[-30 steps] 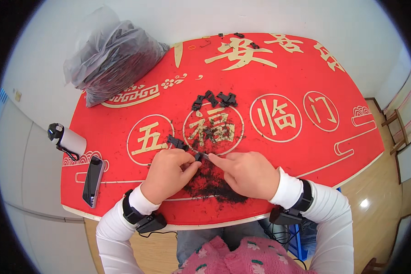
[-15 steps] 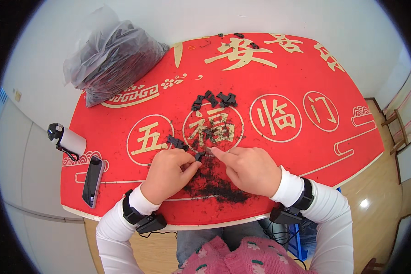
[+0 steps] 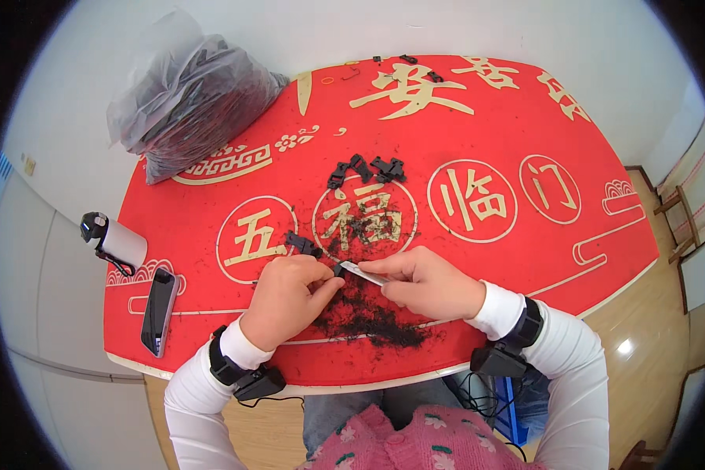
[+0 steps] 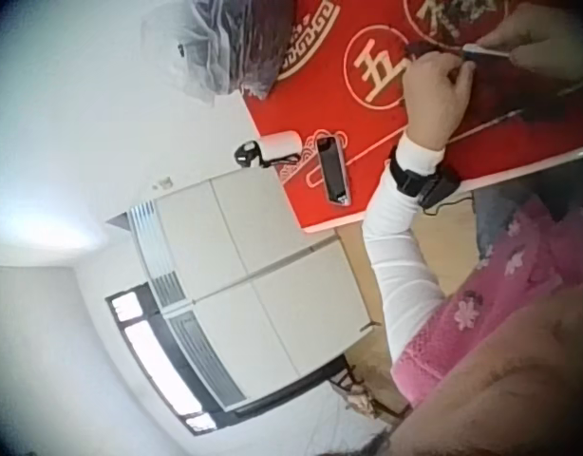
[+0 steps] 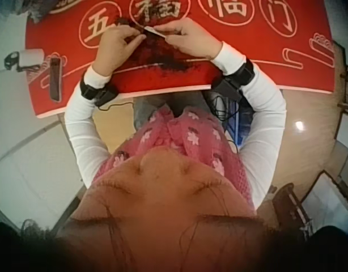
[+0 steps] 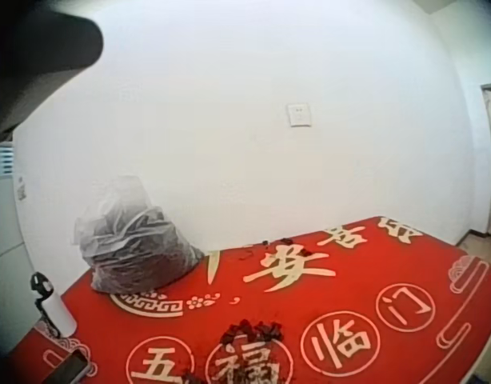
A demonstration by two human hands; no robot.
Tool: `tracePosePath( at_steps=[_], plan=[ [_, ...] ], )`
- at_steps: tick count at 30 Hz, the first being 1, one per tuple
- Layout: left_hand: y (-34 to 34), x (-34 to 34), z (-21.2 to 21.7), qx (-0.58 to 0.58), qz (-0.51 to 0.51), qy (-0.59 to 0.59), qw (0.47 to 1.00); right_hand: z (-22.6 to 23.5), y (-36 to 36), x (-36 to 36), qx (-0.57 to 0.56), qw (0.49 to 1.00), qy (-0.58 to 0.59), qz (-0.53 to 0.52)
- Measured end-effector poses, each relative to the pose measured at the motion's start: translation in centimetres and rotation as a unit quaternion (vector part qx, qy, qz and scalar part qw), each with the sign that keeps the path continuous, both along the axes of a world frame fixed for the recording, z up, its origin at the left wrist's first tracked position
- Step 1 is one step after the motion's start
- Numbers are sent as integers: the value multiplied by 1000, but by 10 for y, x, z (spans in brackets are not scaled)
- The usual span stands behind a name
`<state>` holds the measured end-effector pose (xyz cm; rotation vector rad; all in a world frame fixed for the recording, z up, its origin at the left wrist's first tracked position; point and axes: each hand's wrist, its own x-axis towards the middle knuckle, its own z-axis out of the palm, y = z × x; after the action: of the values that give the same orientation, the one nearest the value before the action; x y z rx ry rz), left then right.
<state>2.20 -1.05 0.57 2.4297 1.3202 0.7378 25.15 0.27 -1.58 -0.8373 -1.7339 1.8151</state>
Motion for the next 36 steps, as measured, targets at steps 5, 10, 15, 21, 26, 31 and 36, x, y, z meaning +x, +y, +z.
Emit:
tracePosePath(
  at_steps=[5, 10, 15, 21, 26, 31, 36],
  plan=[
    [-1, -3, -1, 1, 6, -1, 1000, 16, 3, 8, -283, 954, 94, -8],
    [-2, -4, 0, -19, 17, -10, 1000, 11, 2, 3, -153, 980, 89, -95],
    [0, -4, 3, -3, -1, 6, 1000, -2, -3, -2, 230, 966, -45, -113],
    [3, -6, -3, 42, 35, -6, 998, 3, -4, -1, 342, 928, -60, -135],
    [6, -4, 5, 121, 64, 9, 990, 4, -4, 2, 326, 932, -59, -146],
    [1, -4, 3, 101, 44, 50, 993, 3, -3, 1, 301, 942, -70, -133],
    [6, -12, -6, 99, 42, 69, 992, 2, -4, 0, 291, 945, -91, -118]
  ],
)
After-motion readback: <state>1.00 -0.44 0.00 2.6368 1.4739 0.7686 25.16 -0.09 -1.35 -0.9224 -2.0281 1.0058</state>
